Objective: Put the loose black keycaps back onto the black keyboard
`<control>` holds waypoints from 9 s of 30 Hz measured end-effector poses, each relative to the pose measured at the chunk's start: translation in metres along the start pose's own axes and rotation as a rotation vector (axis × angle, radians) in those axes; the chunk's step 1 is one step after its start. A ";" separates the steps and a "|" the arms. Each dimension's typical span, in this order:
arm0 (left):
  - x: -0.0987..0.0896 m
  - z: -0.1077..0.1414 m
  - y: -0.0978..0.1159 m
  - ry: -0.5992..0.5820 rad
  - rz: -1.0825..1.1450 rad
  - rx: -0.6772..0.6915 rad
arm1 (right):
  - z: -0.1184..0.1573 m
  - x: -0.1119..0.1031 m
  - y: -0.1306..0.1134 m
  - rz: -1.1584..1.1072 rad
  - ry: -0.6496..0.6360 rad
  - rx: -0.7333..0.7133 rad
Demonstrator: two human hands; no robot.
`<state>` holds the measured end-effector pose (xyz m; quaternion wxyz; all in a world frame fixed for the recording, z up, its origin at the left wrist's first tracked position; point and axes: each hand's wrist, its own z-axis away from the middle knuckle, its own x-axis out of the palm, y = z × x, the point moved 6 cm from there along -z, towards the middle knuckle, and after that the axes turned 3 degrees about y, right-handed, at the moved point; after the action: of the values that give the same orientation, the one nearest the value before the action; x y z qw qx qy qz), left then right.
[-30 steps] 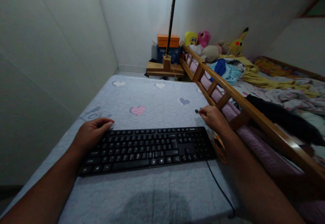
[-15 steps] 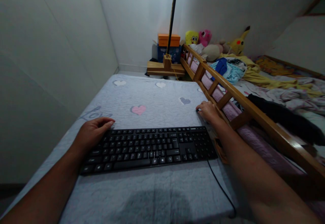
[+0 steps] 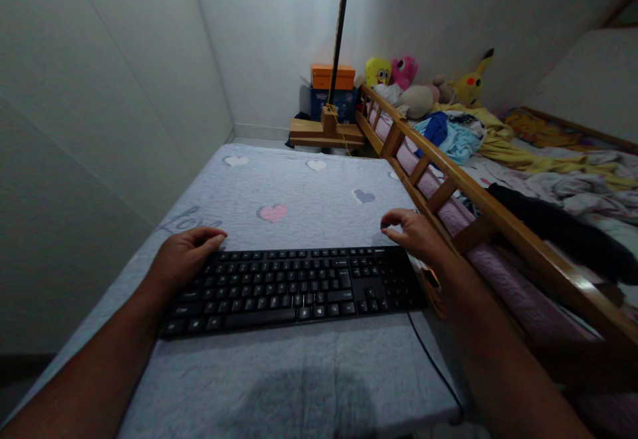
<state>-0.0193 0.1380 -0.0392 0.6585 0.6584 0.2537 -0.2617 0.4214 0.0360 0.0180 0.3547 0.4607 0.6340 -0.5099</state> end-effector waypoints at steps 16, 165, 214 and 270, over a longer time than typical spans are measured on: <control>0.001 0.000 0.000 -0.002 0.008 -0.002 | 0.055 0.028 -0.034 -0.258 -0.036 -0.043; 0.004 -0.003 -0.021 -0.035 0.169 -0.048 | 0.071 0.010 0.026 0.014 0.249 0.314; -0.003 -0.007 -0.020 0.032 0.074 -0.067 | 0.050 -0.027 0.091 0.041 0.270 0.375; -0.002 -0.007 -0.019 0.022 0.073 -0.017 | 0.129 0.003 -0.005 -0.480 -0.035 0.256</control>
<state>-0.0341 0.1456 -0.0520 0.6705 0.6644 0.2387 -0.2281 0.4133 -0.0896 -0.0128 0.1735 0.3292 0.6492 -0.6634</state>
